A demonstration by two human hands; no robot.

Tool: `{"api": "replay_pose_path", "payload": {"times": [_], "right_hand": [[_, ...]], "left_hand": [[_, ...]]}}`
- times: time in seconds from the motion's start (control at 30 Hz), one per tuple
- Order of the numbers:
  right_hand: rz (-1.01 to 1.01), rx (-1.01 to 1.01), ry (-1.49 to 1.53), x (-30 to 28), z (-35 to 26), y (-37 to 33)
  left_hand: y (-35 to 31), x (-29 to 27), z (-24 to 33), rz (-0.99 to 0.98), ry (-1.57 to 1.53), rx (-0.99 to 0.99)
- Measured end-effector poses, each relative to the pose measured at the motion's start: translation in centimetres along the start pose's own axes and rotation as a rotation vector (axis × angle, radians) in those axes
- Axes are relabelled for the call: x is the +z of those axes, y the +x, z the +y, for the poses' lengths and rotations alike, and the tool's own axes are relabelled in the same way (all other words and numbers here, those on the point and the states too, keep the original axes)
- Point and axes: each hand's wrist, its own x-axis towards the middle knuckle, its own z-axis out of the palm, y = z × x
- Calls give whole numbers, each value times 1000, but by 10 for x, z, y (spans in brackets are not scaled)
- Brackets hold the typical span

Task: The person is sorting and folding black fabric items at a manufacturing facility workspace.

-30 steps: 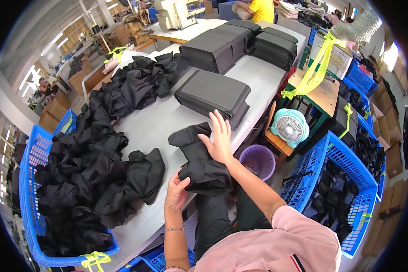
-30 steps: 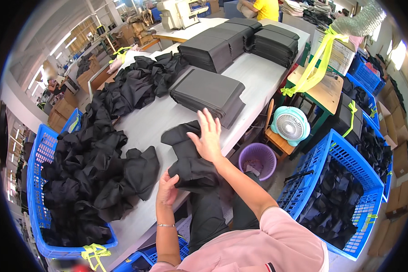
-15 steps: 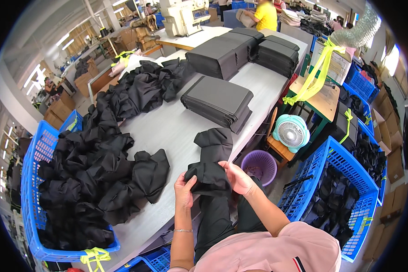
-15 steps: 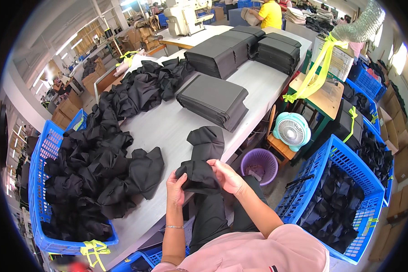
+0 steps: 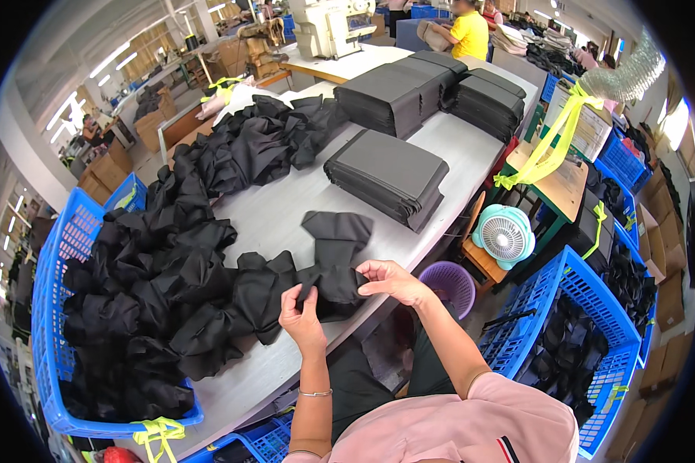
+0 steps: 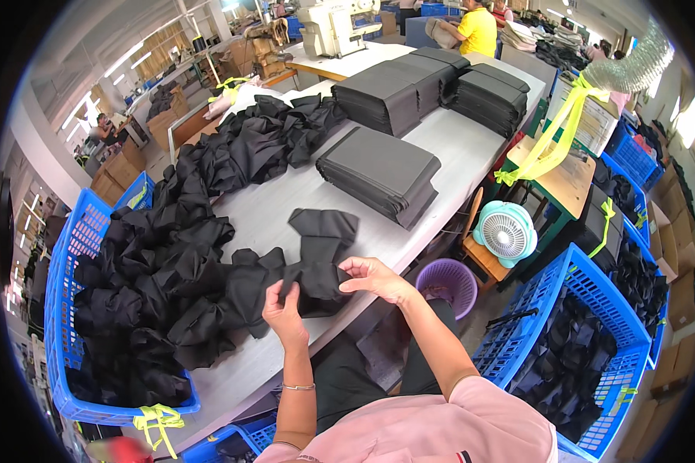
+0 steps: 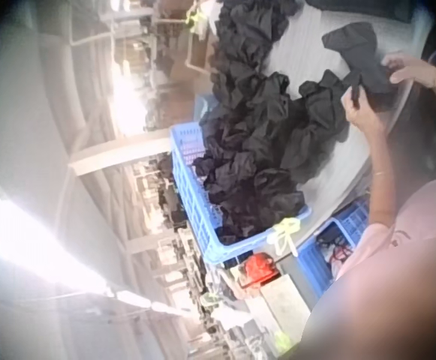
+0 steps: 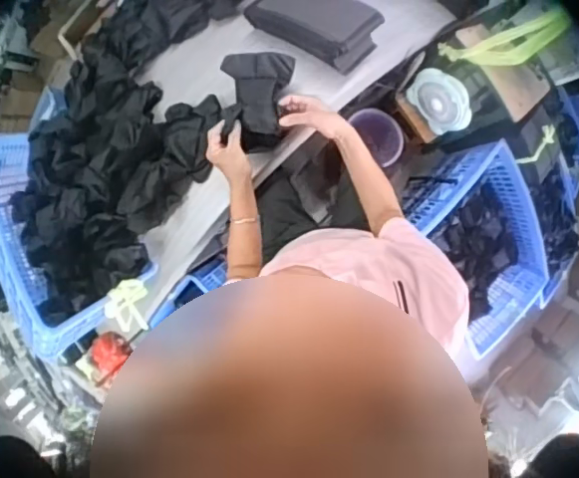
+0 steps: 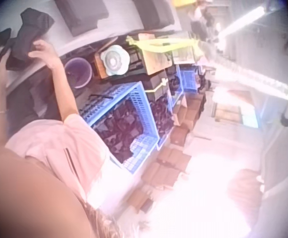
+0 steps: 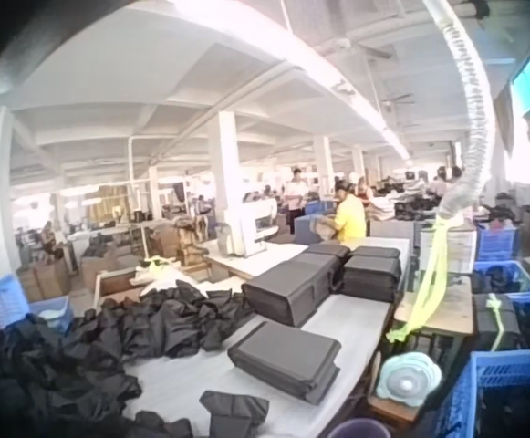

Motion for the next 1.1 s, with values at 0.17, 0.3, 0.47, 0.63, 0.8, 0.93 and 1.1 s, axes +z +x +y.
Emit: {"api": "replay_pose_path", "payload": {"times": [0.17,0.3,0.47,0.63,0.8,0.93,1.1], "right_hand": [[170,-75,-265,-22,38,15],[309,-127,-824,4,32,14],[475,-521,-1220,44,25,14],[801,-470,-847,26,17,28],[611,-421,-962,45,43,28],[584,-351,-954,54,63,21],[523,-332,-1046,57,25,18]], "left_hand": [[-8,-35,-2,-375,-256,-569],[-5,-50,-5,-556,-279,-702],[-11,-46,-10,-525,-177,-400],[14,-44,-4,-58,148,40],[13,-55,-9,-66,106,-187],[-3,-44,-1,-120,75,-160],[4,-52,-2,45,150,-171]]}}
